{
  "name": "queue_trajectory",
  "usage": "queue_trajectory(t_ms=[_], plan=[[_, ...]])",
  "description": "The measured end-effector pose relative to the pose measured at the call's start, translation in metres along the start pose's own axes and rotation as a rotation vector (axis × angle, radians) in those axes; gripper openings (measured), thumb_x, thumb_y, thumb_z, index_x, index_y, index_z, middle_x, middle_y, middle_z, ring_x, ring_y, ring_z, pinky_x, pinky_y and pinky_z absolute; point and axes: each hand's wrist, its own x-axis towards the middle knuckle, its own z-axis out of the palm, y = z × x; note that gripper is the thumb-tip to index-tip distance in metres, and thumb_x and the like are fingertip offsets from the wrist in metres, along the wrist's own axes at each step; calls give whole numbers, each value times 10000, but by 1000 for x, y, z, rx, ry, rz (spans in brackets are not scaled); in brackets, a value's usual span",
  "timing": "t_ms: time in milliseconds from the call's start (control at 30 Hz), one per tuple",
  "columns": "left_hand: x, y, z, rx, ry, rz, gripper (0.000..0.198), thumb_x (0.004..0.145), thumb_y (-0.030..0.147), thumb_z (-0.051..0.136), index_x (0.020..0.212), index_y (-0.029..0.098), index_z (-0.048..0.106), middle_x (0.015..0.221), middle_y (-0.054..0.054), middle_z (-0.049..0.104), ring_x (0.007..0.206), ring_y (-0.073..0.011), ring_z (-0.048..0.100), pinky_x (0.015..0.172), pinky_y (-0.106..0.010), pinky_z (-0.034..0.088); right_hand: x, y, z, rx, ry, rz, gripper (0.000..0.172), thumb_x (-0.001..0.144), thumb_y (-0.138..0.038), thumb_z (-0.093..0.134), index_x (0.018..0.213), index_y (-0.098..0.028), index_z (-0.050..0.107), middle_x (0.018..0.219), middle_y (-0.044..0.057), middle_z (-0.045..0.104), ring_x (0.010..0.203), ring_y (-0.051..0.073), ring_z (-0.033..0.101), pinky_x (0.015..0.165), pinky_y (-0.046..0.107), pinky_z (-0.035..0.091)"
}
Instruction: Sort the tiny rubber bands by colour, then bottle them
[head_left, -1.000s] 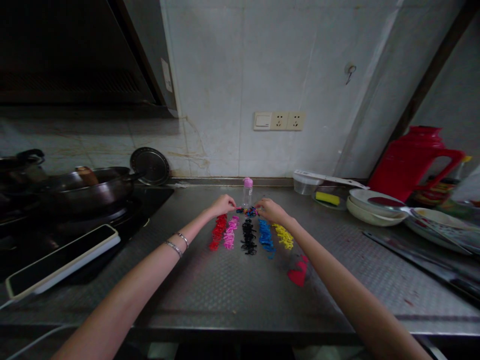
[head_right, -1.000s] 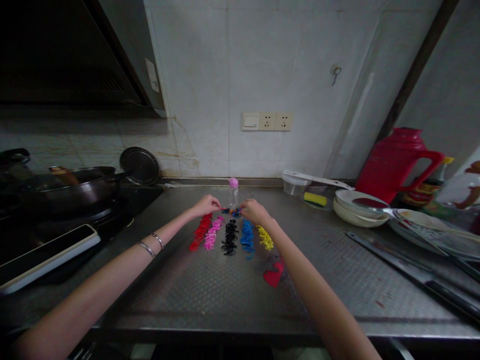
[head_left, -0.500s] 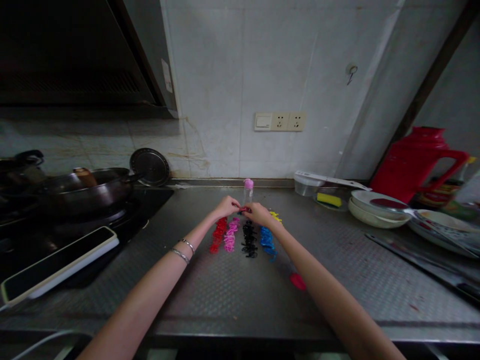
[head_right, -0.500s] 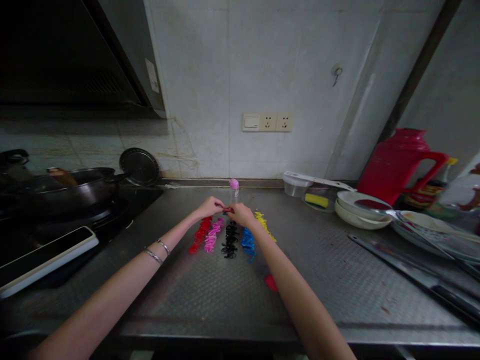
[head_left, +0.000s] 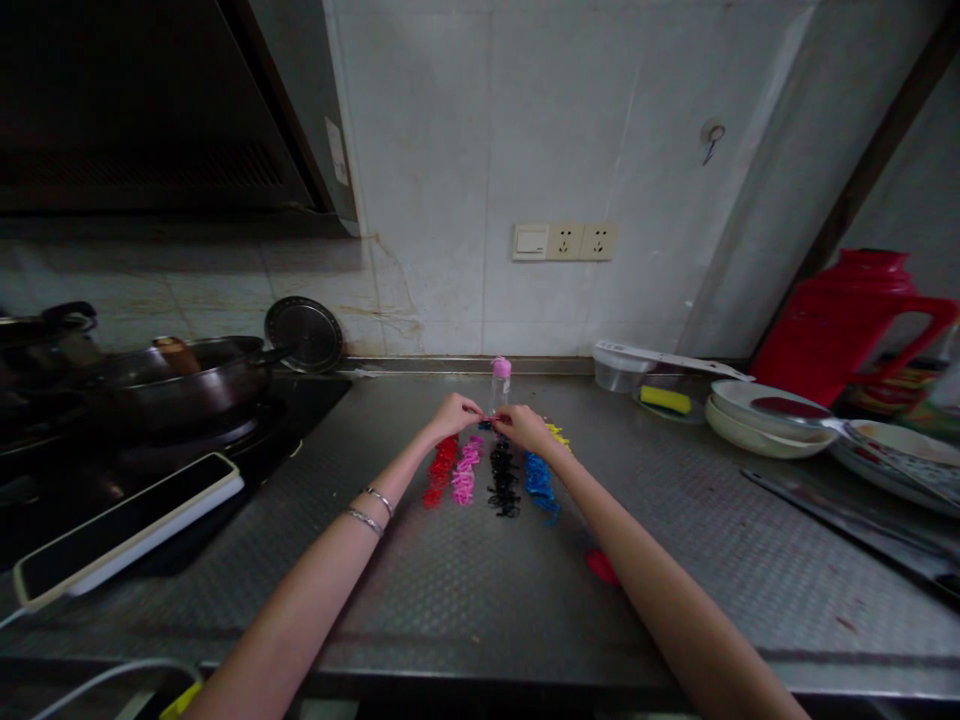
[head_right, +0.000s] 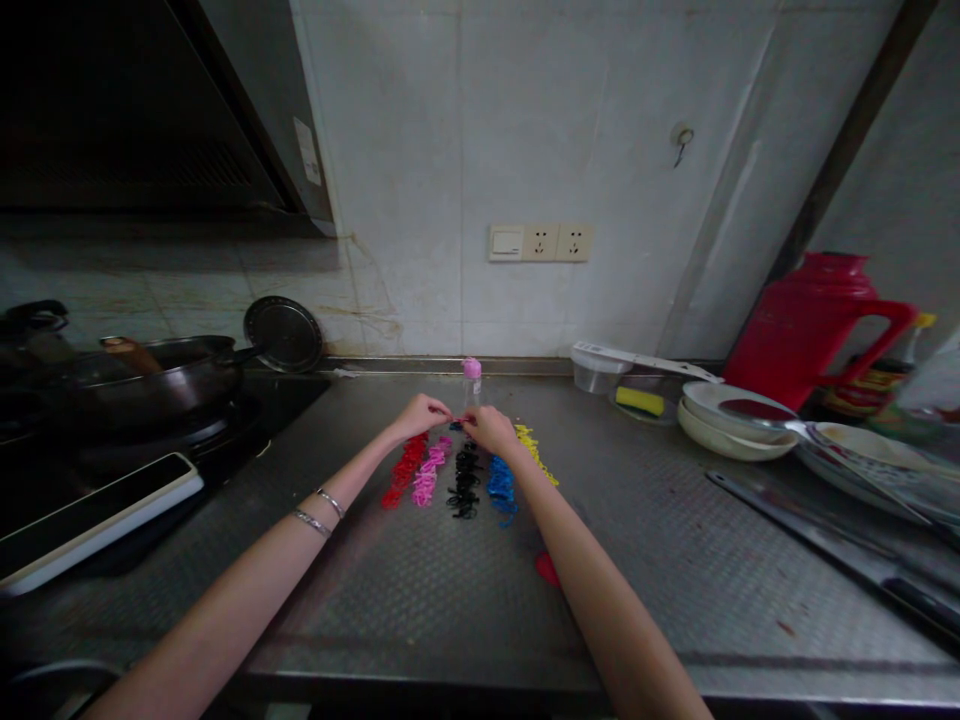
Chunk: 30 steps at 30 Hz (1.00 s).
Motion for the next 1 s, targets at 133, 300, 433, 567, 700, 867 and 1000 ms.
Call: queue_trajectory(t_ms=[133,300,433,567,700,867,1000], plan=[[2,-6,0,-19,-9,0,285,663,322,623,787,86,724,691,-82,686,610,-146,568,591,-234,414,-1,5,1,-12,-9,11,247,835,-355,479,919,-216,666,836,39,677,777,145,606,602,193,355],[1,-5,-4,-20,-21,-25,258,649,309,639,768,97,725,689,-75,685,597,-136,554,574,-229,395,-2,8,2,-28,-12,26,240,832,-356,481,905,-233,674,840,33,677,797,152,606,580,193,342],[-1,-2,-9,-12,-12,-37,231,650,290,642,747,97,724,652,-65,674,576,-124,528,555,-223,377,-3,10,1,-30,10,41,237,829,-337,476,919,-247,677,846,31,680,799,158,605,594,196,350],[-1,0,-13,-10,-20,-41,252,654,307,641,758,93,723,653,-65,671,558,-114,510,540,-218,364,-4,12,-2,-25,20,57,238,827,-334,483,939,-247,674,890,35,680,834,162,600,621,192,368],[-2,-2,-15,44,-84,-47,254,643,310,642,747,95,727,632,-56,663,534,-105,490,517,-212,344,-5,15,-2,-39,39,53,243,828,-339,482,933,-235,675,914,45,675,863,168,594,643,196,383],[-5,-4,-12,142,-184,-66,215,643,214,604,779,111,734,598,-38,656,496,-95,469,489,-204,329,-6,16,-1,-73,50,35,231,827,-324,490,912,-217,676,942,60,664,913,182,578,700,211,400],[-5,-3,-10,210,-217,-45,222,635,166,574,778,113,735,631,-49,671,528,-106,503,512,-203,353,-7,16,-1,-59,56,38,221,816,-308,507,920,-217,680,962,58,661,922,175,571,721,208,404]])
